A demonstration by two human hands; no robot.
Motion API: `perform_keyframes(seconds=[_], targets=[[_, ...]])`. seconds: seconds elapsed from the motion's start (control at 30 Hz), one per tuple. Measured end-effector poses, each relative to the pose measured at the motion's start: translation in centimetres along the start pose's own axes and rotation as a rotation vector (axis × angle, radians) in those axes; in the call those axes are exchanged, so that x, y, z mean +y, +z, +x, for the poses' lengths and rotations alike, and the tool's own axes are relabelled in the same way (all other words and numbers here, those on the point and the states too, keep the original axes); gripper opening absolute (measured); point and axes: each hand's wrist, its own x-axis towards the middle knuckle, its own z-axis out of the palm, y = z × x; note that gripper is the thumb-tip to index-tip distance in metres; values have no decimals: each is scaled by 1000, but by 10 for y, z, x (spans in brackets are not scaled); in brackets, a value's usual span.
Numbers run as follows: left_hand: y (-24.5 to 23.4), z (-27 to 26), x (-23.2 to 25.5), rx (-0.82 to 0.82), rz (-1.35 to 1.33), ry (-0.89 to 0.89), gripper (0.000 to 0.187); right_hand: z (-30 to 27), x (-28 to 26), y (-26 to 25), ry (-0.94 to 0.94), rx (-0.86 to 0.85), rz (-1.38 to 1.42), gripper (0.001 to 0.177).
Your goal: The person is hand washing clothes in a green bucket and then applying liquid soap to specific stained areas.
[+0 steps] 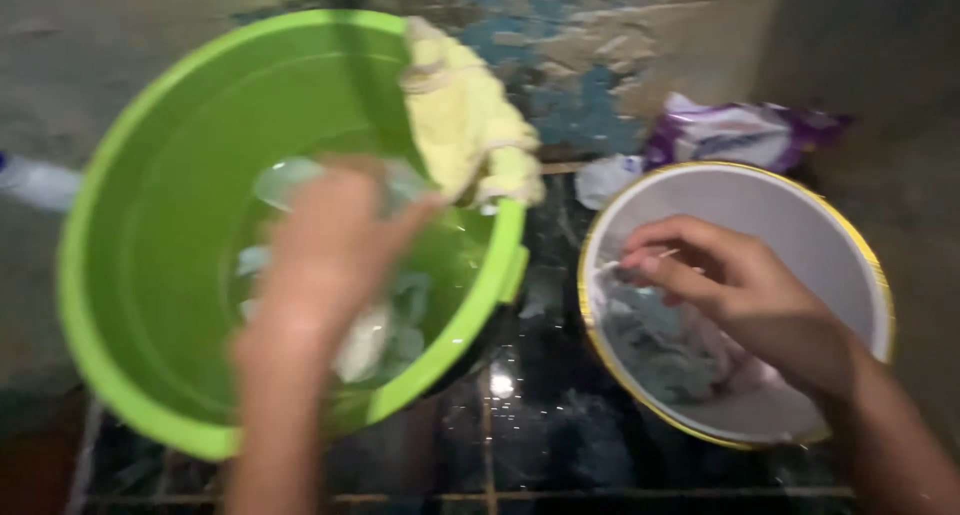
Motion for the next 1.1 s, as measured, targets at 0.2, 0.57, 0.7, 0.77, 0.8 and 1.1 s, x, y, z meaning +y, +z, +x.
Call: perform_keyframes(seconds=[0.2, 0.57, 0.7, 0.77, 0.8, 1.1], targets=[[33, -16, 21, 380, 151, 350, 25, 30, 43, -3, -13, -90, -280, 40], [147, -66, 76, -28, -311, 672, 20, 29, 65, -2, 297, -167, -547, 50], [171, -58, 73, -79, -746, 616, 40, 3, 29, -32, 281, -73, -537, 47], [161, -54, 83, -188, -779, 554, 46, -9, 40, -54, 275, -4, -437, 45], [157, -52, 88, -314, -786, 469, 48, -16, 39, -60, 134, 95, -306, 44], [151, -42, 106, -332, -773, 488, 22, -41, 39, -95, -188, 370, 20, 53]])
